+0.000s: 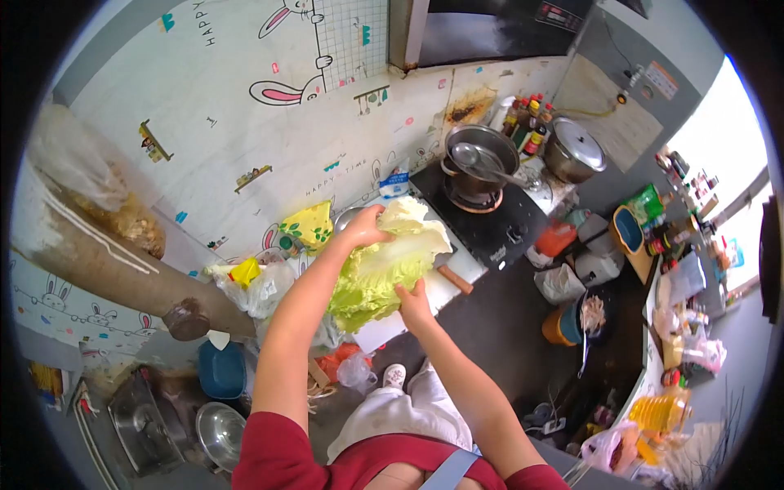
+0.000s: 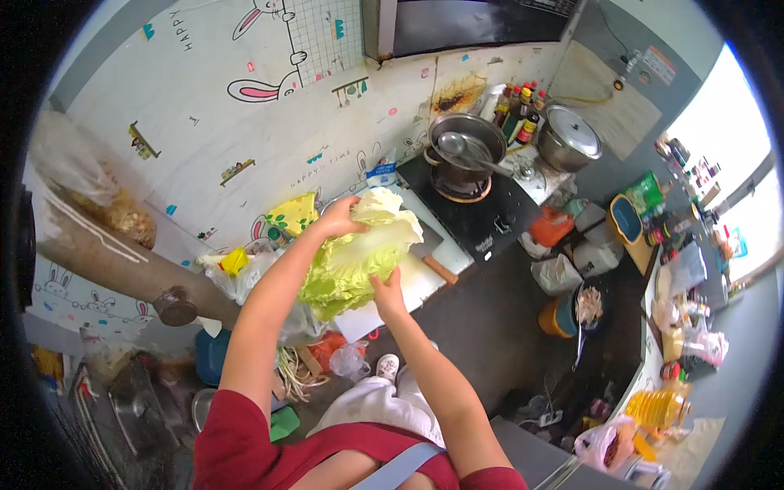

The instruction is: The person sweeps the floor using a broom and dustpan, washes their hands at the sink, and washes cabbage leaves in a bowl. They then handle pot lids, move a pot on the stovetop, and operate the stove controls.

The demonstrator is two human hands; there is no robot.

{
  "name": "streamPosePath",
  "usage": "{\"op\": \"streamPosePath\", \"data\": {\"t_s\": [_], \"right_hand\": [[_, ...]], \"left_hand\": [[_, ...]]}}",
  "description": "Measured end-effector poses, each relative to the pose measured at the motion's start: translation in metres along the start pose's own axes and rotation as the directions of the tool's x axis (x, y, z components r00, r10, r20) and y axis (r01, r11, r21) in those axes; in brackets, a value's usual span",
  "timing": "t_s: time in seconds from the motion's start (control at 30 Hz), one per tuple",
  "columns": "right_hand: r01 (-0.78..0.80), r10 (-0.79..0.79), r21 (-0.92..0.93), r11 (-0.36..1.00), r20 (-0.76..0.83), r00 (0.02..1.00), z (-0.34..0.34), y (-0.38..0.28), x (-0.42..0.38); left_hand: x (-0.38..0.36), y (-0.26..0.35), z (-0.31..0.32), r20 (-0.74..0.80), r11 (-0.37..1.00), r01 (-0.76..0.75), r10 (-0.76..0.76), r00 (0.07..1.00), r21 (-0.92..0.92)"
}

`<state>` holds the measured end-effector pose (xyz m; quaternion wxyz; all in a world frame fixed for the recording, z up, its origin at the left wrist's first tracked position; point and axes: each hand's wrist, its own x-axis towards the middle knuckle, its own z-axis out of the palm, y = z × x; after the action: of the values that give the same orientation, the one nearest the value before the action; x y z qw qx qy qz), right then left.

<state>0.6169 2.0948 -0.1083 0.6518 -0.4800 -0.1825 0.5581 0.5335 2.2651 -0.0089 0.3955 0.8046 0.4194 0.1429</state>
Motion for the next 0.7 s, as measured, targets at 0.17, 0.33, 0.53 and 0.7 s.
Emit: {"op": "streamPosePath", "data": {"t_s": [0.17, 0.33, 0.53, 0.7], "right_hand": [[-0.201, 0.185, 0.092, 0.975, 0.162, 0.969, 0.007, 0.0, 0.051], [-0.4, 0.373, 0.08, 0.913, 0.23, 0.899, 0.034, -0.021, 0.081], [-0.548, 0.518, 0.052, 0.835, 0.262, 0.814, 0.045, -0.008, 0.116], [-0.598, 0.569, 0.062, 0.799, 0.243, 0.786, 0.043, 0.013, 0.144]], "left_hand": [[0.036, -0.042, -0.008, -0.011, 0.995, 0.104, -0.104, 0.995, 0.005], [0.061, -0.072, -0.029, -0.033, 0.982, 0.169, -0.167, 0.985, 0.081], [0.08, -0.086, -0.044, 0.099, 0.974, 0.211, -0.218, 0.971, 0.078], [0.103, -0.128, -0.027, 0.081, 0.982, 0.149, -0.159, 0.984, 0.12]]}}
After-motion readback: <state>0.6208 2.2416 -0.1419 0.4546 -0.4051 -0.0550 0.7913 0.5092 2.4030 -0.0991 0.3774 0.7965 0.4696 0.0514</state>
